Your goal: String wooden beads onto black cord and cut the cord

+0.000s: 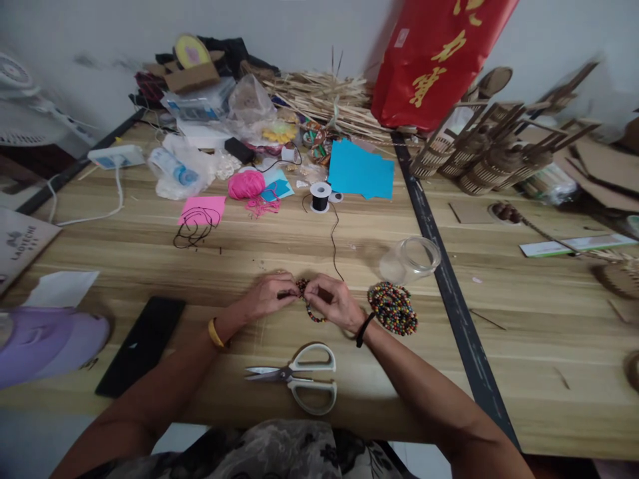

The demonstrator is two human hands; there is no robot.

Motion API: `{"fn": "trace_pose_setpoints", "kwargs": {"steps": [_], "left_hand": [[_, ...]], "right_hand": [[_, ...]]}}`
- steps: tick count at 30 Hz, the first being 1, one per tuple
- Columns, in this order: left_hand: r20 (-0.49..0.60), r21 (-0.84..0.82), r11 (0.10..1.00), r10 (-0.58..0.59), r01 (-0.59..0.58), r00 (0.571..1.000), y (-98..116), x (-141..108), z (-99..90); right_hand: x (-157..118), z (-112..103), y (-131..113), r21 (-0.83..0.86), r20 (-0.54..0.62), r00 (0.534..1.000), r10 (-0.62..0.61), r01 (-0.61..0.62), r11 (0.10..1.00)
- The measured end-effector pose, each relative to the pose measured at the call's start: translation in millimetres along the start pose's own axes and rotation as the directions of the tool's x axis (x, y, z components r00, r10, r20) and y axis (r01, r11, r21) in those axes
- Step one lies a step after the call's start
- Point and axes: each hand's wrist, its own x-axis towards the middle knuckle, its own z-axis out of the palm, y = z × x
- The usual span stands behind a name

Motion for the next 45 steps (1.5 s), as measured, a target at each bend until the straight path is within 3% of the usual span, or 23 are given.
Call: {"fn": "trace_pose_setpoints", "kwargs": {"steps": [4,8,12,17,19,23,24,26,29,31,33,36,38,41,45], "left_hand": [[0.002,0.011,1.0,0.013,-0.013,1.0,-2,0,1.4],[-0.023,-0.012,1.0,-0.009,0.009,1.0,-4,1,3.5],[-0.066,-0.103,0.993,-0.061,0.054,0.996,-3,2,3.4],[-0.111,-0.232,0.968,-0.123,0.094,0.986,-3,2,5.2],[-0.117,-0.277,0.955,-0.147,0.11,0.982,-5,1,6.7],[-0.128,-0.334,0.936,-0.165,0.115,0.978,-7,1,8.2],[-0.128,-0.339,0.934,-0.164,0.113,0.978,-8,1,8.2],[-0.127,-0.348,0.931,-0.165,0.112,0.978,-7,1,7.9],[-0.131,-0.373,0.92,-0.181,0.12,0.975,-8,2,7.9],[-0.134,-0.394,0.91,-0.198,0.131,0.971,-8,2,8.4],[-0.132,-0.428,0.892,-0.22,0.144,0.967,-10,2,9.3],[-0.11,-0.521,0.838,-0.256,0.163,0.96,-11,2,10.6],[-0.084,-0.59,0.787,-0.284,0.182,0.955,-12,3,11.1],[-0.029,-0.669,0.709,-0.324,0.223,0.946,-13,3,11.0],[0.035,-0.726,0.637,-0.339,0.257,0.94,-13,3,9.9]], "right_hand": [[3,-11,-4,0.239,0.163,0.979,0.122,-0.159,0.958],[4,-26,0,0.369,0.313,0.938,0.153,-0.268,0.89],[4,-40,4,0.43,0.432,0.901,0.03,-0.235,0.872],[1,-48,9,0.492,0.489,0.862,-0.137,-0.142,0.859],[-2,-47,13,0.589,0.497,0.849,-0.177,-0.181,0.787],[-5,-47,18,0.818,0.429,0.852,-0.299,-0.227,0.528],[-4,-47,18,0.828,0.429,0.853,-0.296,-0.24,0.507],[-2,-47,15,0.772,0.48,0.847,-0.229,-0.283,0.569],[1,-41,8,0.556,0.512,0.859,-0.015,-0.318,0.768],[2,-30,3,0.386,0.424,0.897,0.123,-0.302,0.872],[1,-17,1,0.244,0.24,0.956,0.169,-0.228,0.943],[-3,0,2,0.011,0.018,0.996,0.087,-0.087,0.996],[-4,6,4,-0.151,-0.053,0.998,-0.026,0.018,0.988],[-5,8,7,-0.294,-0.042,0.985,-0.168,0.148,0.944],[-5,8,9,-0.383,-0.008,0.967,-0.253,0.231,0.894]]}}
